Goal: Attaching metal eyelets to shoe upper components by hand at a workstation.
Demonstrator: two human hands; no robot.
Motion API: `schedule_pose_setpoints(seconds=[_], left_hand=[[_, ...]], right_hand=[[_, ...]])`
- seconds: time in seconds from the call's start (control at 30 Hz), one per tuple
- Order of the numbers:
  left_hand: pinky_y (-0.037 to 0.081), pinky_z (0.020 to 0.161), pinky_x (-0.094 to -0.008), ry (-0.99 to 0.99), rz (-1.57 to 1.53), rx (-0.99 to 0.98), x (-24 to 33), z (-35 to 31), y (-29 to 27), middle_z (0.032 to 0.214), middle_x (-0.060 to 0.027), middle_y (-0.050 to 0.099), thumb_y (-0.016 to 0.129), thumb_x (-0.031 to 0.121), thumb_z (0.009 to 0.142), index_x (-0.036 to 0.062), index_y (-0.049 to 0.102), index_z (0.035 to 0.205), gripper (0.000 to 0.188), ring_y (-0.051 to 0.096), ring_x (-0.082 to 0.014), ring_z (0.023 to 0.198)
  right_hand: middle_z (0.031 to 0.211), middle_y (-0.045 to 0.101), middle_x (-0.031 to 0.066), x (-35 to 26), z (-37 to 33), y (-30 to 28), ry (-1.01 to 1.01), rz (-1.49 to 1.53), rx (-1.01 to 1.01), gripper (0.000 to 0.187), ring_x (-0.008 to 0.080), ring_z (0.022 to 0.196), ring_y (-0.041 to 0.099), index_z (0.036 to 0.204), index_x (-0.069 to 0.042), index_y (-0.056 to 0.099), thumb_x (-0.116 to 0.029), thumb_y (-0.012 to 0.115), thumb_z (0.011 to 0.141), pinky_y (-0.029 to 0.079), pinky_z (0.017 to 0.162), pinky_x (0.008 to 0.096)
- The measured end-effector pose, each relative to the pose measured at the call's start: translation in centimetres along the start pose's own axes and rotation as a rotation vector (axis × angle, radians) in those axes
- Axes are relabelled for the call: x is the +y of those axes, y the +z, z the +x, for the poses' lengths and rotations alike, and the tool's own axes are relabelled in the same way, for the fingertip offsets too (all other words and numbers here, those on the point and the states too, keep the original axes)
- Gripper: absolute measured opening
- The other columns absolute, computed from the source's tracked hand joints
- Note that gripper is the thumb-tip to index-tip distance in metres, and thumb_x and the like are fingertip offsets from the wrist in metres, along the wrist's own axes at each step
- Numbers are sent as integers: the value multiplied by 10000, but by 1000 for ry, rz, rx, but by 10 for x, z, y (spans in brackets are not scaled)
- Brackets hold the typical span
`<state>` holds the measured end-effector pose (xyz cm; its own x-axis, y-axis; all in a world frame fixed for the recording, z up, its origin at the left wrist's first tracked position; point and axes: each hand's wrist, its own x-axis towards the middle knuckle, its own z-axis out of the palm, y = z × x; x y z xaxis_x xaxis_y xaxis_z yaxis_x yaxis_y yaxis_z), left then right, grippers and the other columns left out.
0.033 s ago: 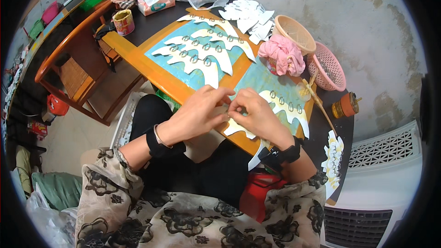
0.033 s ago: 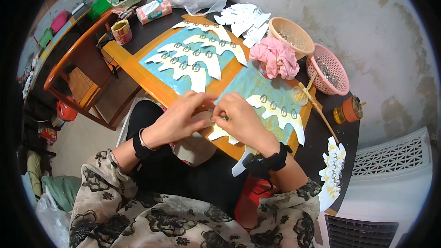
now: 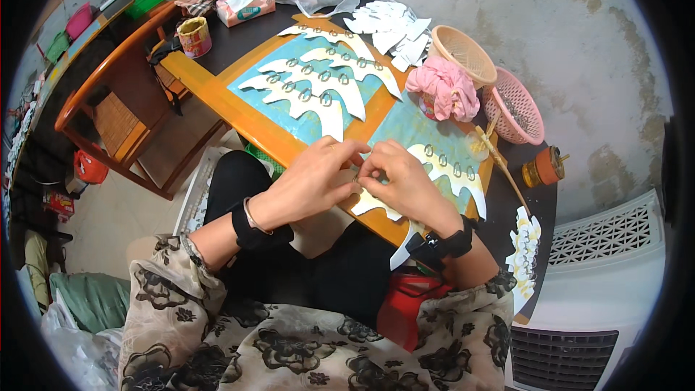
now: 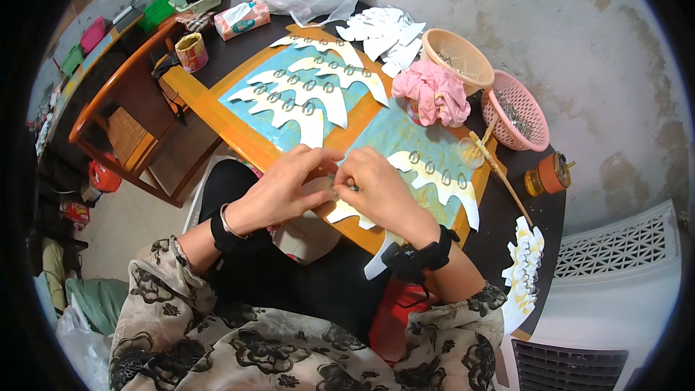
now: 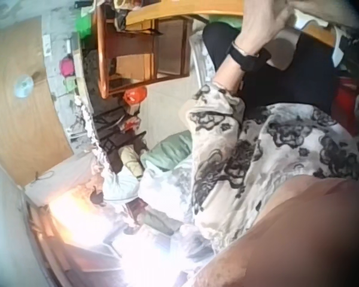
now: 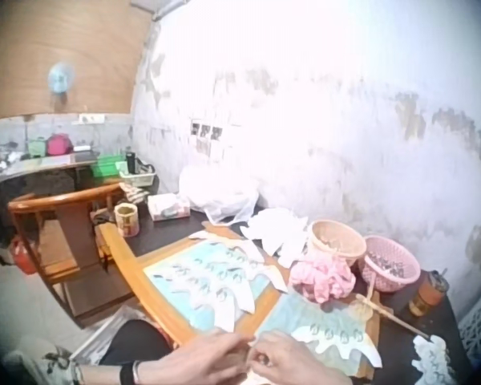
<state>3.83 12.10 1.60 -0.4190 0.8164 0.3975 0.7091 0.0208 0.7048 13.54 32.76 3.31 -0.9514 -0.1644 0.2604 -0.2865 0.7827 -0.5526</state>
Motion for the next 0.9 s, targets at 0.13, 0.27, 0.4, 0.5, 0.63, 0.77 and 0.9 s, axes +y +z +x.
schedule_pose_setpoints(seconds=[0.13,0.27,0.4,0.5,0.63,0.77,0.9], left_hand=[[545,971,-390,-149,-114,-13,-2,2,0,1099,-114,690,806,95,884,70,590,1385,546,656,-273,1094],[550,949,-382,-168,-152,-37,-3,5,0,1092,-105,692,813,84,879,73,602,1341,508,655,-259,1072],[537,908,-385,-144,-96,-34,-6,4,-2,1013,-63,716,811,68,864,75,618,1292,469,633,-254,1041],[521,901,-394,-89,-49,5,-9,2,2,958,-41,726,818,76,853,71,642,1254,438,615,-264,1027],[501,922,-399,-138,-92,7,-4,2,0,917,-29,743,780,89,856,73,684,1100,263,590,-282,995],[498,917,-391,-78,-60,-22,-5,2,3,953,-38,738,758,94,867,67,727,920,67,576,-285,992],[495,986,-395,-97,-40,-81,-9,1,1,1099,-63,723,790,128,897,86,781,1044,153,585,-289,1086]], right_hand=[[881,611,102,-4,3,1,9,18,-9,94,315,923,600,847,-36,663,-47,756,846,502,796,440],[902,604,100,-6,1,-1,20,26,-19,105,314,942,594,873,-39,653,-68,754,864,497,804,446],[937,586,103,-7,1,-2,-20,-22,-37,102,320,959,579,905,-43,643,-72,739,889,486,830,444],[951,576,107,-8,0,-2,-145,-134,-9,90,327,969,570,918,-45,632,-53,720,901,475,841,445],[948,570,109,-19,1,-5,-167,-237,-10,89,331,969,569,931,-49,626,-48,711,906,467,841,450],[946,573,105,-28,6,-18,-179,-144,-5,90,327,953,584,957,-49,634,-46,711,910,471,832,445],[948,590,95,-47,-2,-43,161,52,8,166,315,955,606,1075,-30,680,-87,740,931,489,848,430]])
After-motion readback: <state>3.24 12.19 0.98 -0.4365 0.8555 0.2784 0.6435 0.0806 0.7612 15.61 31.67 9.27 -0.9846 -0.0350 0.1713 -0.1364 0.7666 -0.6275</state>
